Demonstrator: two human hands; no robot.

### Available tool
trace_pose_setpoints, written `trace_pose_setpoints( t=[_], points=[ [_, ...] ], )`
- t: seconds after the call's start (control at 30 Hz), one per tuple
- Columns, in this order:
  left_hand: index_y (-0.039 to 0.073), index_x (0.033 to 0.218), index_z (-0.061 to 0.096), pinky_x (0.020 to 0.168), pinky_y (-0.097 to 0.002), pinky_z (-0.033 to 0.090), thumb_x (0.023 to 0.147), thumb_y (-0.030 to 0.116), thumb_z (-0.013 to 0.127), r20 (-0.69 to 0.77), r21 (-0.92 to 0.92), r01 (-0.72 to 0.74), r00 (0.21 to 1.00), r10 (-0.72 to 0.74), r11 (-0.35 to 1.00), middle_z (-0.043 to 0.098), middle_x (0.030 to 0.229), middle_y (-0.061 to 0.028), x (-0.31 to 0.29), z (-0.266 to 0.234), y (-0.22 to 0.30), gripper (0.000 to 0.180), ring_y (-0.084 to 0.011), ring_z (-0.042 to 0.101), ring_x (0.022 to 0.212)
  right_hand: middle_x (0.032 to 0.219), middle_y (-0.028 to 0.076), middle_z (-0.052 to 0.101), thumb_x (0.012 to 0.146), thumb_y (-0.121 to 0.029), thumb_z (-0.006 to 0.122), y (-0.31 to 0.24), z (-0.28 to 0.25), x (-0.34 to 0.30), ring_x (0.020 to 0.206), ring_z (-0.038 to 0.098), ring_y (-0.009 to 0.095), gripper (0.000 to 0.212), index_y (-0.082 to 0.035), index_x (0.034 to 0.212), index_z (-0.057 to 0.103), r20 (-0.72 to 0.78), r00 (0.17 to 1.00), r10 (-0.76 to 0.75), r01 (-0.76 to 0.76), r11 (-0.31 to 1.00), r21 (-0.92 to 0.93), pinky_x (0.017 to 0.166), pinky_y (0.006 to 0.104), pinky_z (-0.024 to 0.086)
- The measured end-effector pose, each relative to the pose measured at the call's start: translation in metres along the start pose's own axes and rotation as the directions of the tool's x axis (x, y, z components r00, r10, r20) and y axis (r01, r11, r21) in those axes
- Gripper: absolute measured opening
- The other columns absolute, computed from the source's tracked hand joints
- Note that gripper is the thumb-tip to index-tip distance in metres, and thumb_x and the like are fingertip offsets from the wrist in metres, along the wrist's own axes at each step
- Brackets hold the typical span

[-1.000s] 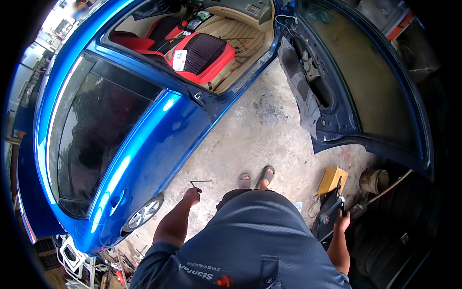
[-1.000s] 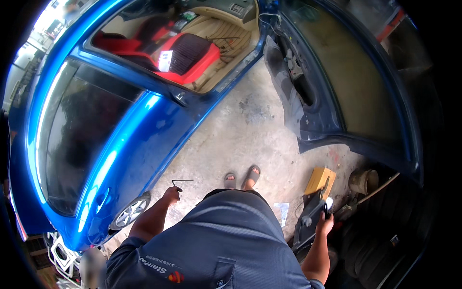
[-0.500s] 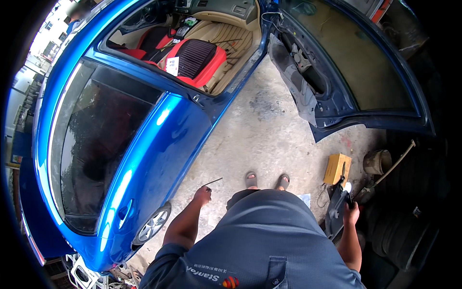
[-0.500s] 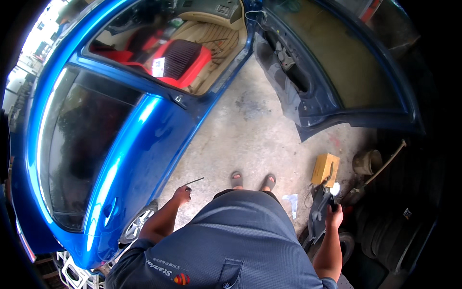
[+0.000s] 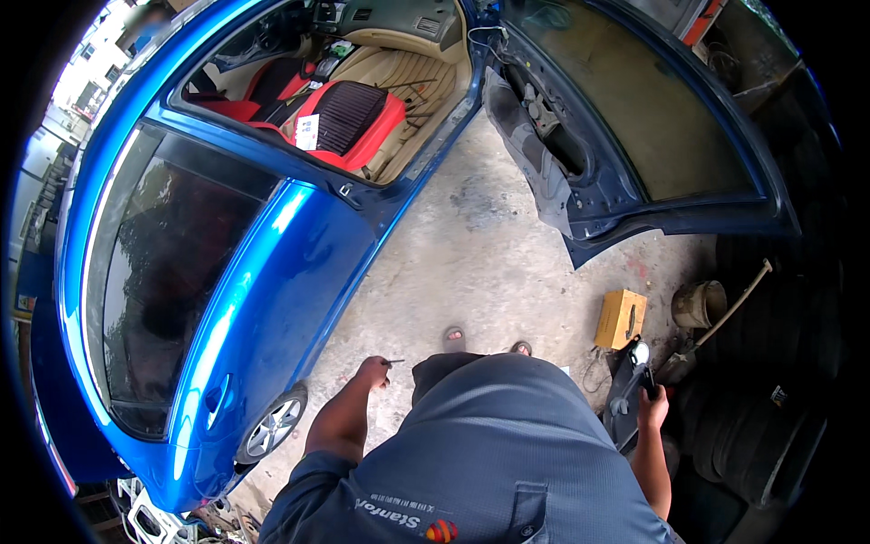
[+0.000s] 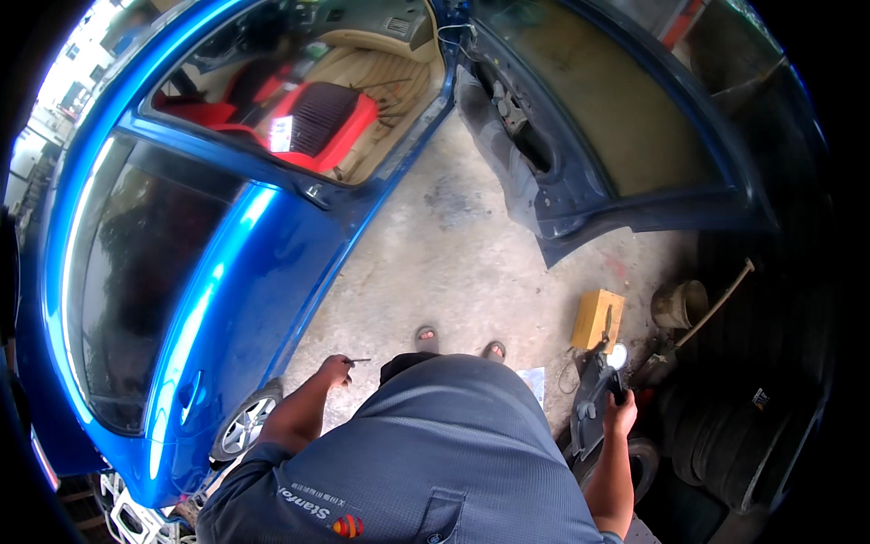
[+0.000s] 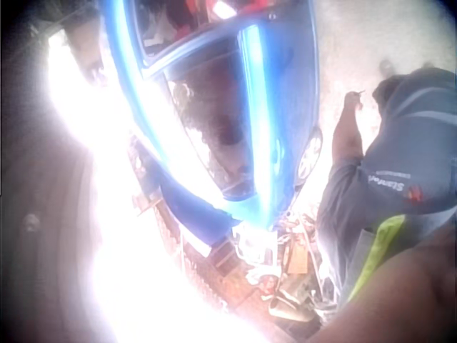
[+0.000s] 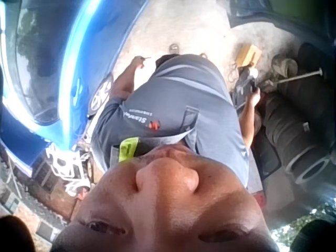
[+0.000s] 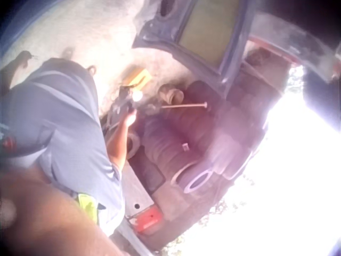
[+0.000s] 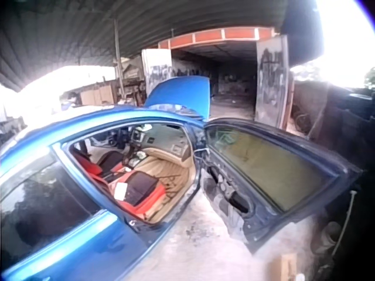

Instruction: The person removes a plastic trim piece from the car's interior door sill, then walks to the front of the vehicle. They attempt to fit the trim piece into the cowl area near the windshield, adjusting it multiple times before handing it to a coworker.

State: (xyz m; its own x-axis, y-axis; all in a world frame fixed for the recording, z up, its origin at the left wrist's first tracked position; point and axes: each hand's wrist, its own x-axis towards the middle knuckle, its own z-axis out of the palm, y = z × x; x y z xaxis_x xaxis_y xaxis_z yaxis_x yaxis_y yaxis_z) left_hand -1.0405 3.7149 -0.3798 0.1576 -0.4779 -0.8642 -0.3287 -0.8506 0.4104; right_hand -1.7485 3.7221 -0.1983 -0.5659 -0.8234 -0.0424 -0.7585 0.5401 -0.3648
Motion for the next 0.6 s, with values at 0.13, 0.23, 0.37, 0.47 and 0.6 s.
trace_pose_setpoints(
  t=[0.13,0.23,0.37,0.47,0.6],
  points=[
    [-0.002,0.106,0.065,0.051,-0.0354,0.056,0.095,0.014,0.057,0.034,-0.001,-0.131,0.991,0.131,0.991,0.068,0.073,-0.0158,-0.028,0.033,0.083,0.021,-0.0232,0.067,0.057,0.089,0.019,0.071,0.080,-0.022,0.078,-0.004,-0.001,0.026,0.085,0.069,0.039,0.029,-0.003,0.097,0.066,0.025,0.995,-0.095,0.092,0.992,0.090,0.074,0.0421,0.053],
    [-0.001,0.105,0.064,0.053,-0.0339,0.055,0.093,0.017,0.061,0.043,-0.087,-0.235,0.970,0.240,0.968,0.069,0.074,-0.0142,-0.022,0.071,0.101,0.022,-0.0217,0.068,0.059,0.085,0.021,0.068,0.079,-0.021,0.078,-0.005,-0.002,0.049,0.083,0.067,0.040,0.028,-0.003,0.096,0.065,0.064,0.986,-0.154,0.147,0.984,0.098,0.074,0.0425,0.052],
    [-0.001,0.107,0.062,0.059,-0.0324,0.055,0.092,0.018,0.063,0.001,-0.148,-0.308,0.950,0.311,0.940,0.070,0.078,-0.0140,-0.034,0.127,0.120,0.024,-0.0207,0.068,0.065,0.086,0.021,0.068,0.078,-0.023,0.078,-0.002,-0.003,0.077,0.084,0.067,0.040,0.029,-0.004,0.096,0.066,0.132,0.971,-0.198,0.174,0.970,0.172,0.075,0.0427,0.053],
    [-0.001,0.112,0.060,0.061,-0.0329,0.055,0.091,0.014,0.062,0.007,-0.143,-0.290,0.956,0.294,0.946,0.070,0.082,-0.0144,-0.055,0.156,0.128,0.026,-0.0214,0.069,0.070,0.082,0.018,0.067,0.079,-0.019,0.079,0.005,-0.006,0.095,0.075,0.064,0.032,0.028,-0.001,0.094,0.064,0.159,0.958,-0.240,0.210,0.960,0.185,0.072,0.0386,0.051],
    [-0.001,0.116,0.057,0.064,-0.0337,0.056,0.092,0.010,0.057,-0.017,-0.134,-0.249,0.968,0.249,0.959,0.069,0.084,-0.0154,-0.074,0.186,0.136,0.026,-0.0225,0.069,0.071,0.079,0.017,0.065,0.079,-0.017,0.079,0.019,-0.017,0.117,0.070,0.062,0.030,0.027,0.000,0.091,0.063,0.168,0.958,-0.234,0.203,0.962,0.182,0.069,0.0378,0.050]
  ],
)
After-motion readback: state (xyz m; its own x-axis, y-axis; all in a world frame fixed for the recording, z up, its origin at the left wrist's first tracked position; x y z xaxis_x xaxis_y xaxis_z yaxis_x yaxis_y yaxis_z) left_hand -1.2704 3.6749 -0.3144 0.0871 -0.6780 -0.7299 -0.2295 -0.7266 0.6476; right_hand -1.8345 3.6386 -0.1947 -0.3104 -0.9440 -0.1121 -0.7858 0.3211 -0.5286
